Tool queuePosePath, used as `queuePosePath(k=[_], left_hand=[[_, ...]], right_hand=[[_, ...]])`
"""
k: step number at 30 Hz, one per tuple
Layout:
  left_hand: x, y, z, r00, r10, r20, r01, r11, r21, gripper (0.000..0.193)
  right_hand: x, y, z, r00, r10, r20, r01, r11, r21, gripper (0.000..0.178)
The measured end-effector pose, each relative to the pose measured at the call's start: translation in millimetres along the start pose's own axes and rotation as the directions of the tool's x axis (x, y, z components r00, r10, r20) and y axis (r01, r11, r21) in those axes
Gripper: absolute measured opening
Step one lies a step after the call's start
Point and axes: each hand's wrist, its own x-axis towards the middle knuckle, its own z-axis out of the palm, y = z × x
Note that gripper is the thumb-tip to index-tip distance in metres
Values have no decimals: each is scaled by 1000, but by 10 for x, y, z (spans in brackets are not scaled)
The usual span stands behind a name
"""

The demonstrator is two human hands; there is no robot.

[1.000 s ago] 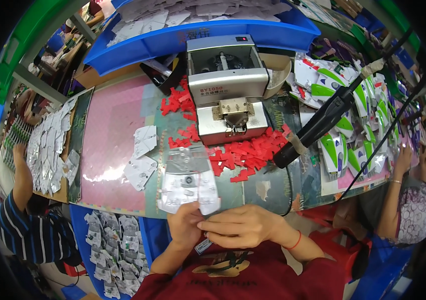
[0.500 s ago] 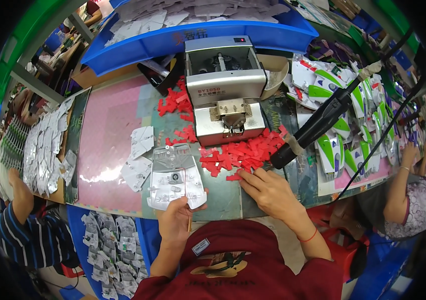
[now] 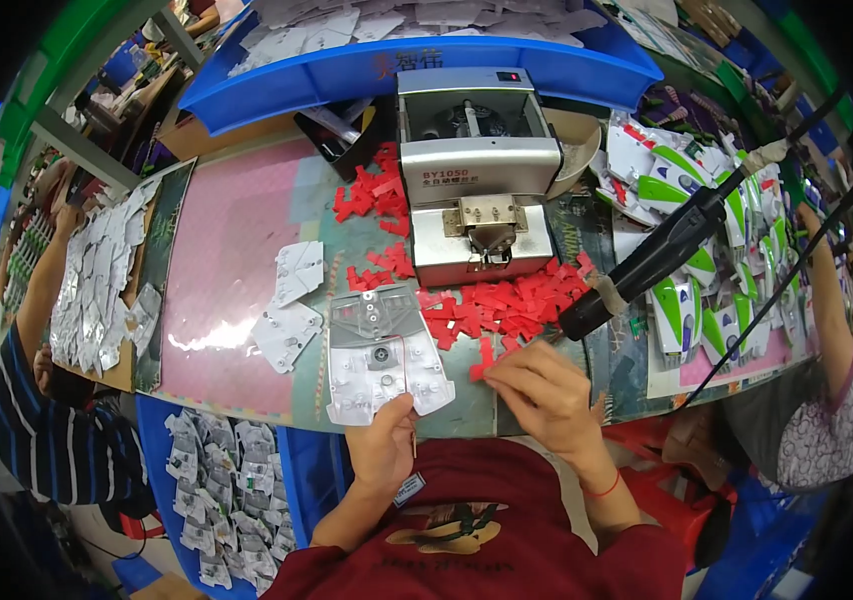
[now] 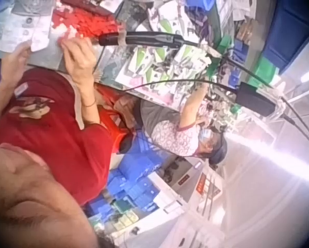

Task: The person assembles plastic casings by inserting small plastic components into a base, placing a cover plate on top, and securing them together using an electric screwdriver. They place each finished casing onto a stack and repeat the process with additional parts.

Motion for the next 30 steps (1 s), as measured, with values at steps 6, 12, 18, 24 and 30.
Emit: queuePosePath(k=[6,12,18,24,30], left_hand=[[-5,33,-22,993,66,-94,-70,997,-34,46],[-22,-4,-29,993,85,-87,-88,996,-29,43],[-32,-97,-39,981,167,-94,-164,986,44,40],[-71,-81,0,905,423,52,-399,798,451,17],[-116,-69,2,925,374,66,-367,836,408,11]], right_hand=[[-261,59,229,989,15,145,-14,1000,-10,18],[-254,17,272,991,74,110,-62,992,-108,17],[-121,-147,127,998,13,66,-7,995,-100,21],[190,-472,27,978,-206,-34,207,978,6,26],[273,-508,163,969,-245,7,245,965,-90,29]])
